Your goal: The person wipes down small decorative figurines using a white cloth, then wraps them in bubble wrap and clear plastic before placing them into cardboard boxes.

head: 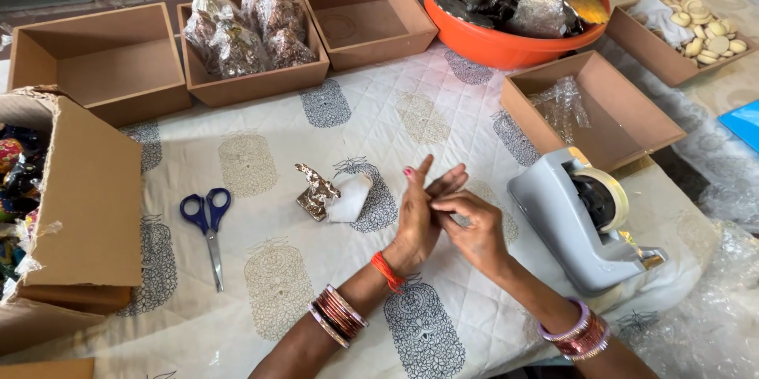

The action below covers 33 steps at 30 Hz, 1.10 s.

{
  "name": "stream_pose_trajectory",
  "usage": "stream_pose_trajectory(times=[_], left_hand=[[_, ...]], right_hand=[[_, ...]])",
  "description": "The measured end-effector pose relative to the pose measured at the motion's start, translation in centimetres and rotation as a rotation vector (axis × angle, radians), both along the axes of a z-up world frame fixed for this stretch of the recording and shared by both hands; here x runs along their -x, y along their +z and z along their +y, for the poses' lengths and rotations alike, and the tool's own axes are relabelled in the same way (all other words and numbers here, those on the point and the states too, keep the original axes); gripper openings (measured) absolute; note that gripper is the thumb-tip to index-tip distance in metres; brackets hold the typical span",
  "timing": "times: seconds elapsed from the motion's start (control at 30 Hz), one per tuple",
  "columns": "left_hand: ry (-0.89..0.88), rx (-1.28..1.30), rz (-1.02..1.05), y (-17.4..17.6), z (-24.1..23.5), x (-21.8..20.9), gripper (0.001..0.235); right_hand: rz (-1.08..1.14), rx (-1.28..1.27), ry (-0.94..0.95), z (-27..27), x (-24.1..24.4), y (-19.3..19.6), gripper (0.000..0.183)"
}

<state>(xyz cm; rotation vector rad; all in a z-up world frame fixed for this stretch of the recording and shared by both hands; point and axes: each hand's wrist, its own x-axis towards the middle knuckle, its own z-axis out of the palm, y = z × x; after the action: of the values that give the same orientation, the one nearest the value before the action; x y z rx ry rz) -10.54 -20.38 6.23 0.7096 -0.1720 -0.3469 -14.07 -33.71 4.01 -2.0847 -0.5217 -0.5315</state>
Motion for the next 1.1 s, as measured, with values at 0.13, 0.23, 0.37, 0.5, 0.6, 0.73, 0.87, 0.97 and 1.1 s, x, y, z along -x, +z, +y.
stream_pose_trajectory(times=[0.13, 0.23, 0.37, 0.5, 0.6, 0.73, 0.87, 0.97, 1.1], left_hand=[[0.099, 0.028, 0.166, 1.7, 1.9, -1.1, 0.088], [0.102, 0.053, 0.225, 1.7, 2.7, -1.1, 0.086], [0.024, 0.083, 0.229, 2.5, 2.9, -0.8, 0.090], [0.019, 0.031, 0.147, 0.6, 0.7, 0.1, 0.090], [0.035, 0.033, 0.054, -1.6, -2.1, 1.5, 0.085], [0.003, -0.150, -0.074, -0.9, -3.6, 5.2, 0.083], [-0.153, -0.264, -0.042, -2.3, -5.1, 8.0, 0.083], [-0.130, -0.225, -0.039, 1.3, -4.6, 8.2, 0.085], [-0.029, -0.073, 0.080, 2.6, -4.5, 5.9, 0.088]], right_hand=[[-0.098, 0.200, 0.079, 3.3, 1.9, 0.6, 0.041], [-0.083, 0.255, 0.172, 4.6, 4.4, 2.6, 0.057], [0.102, 0.162, 0.246, 3.9, 6.1, 3.7, 0.072], [0.175, 0.101, 0.234, 3.8, 5.9, 3.3, 0.073], [0.174, 0.046, 0.185, 4.5, 4.2, 3.8, 0.083], [0.113, -0.085, -0.005, 2.7, 0.1, 3.9, 0.087], [0.032, -0.034, -0.176, -0.3, 0.5, 4.6, 0.080], [0.063, -0.006, -0.060, -0.2, 5.2, 2.3, 0.077], [0.231, -0.030, 0.008, 1.0, 10.8, 0.2, 0.079]])
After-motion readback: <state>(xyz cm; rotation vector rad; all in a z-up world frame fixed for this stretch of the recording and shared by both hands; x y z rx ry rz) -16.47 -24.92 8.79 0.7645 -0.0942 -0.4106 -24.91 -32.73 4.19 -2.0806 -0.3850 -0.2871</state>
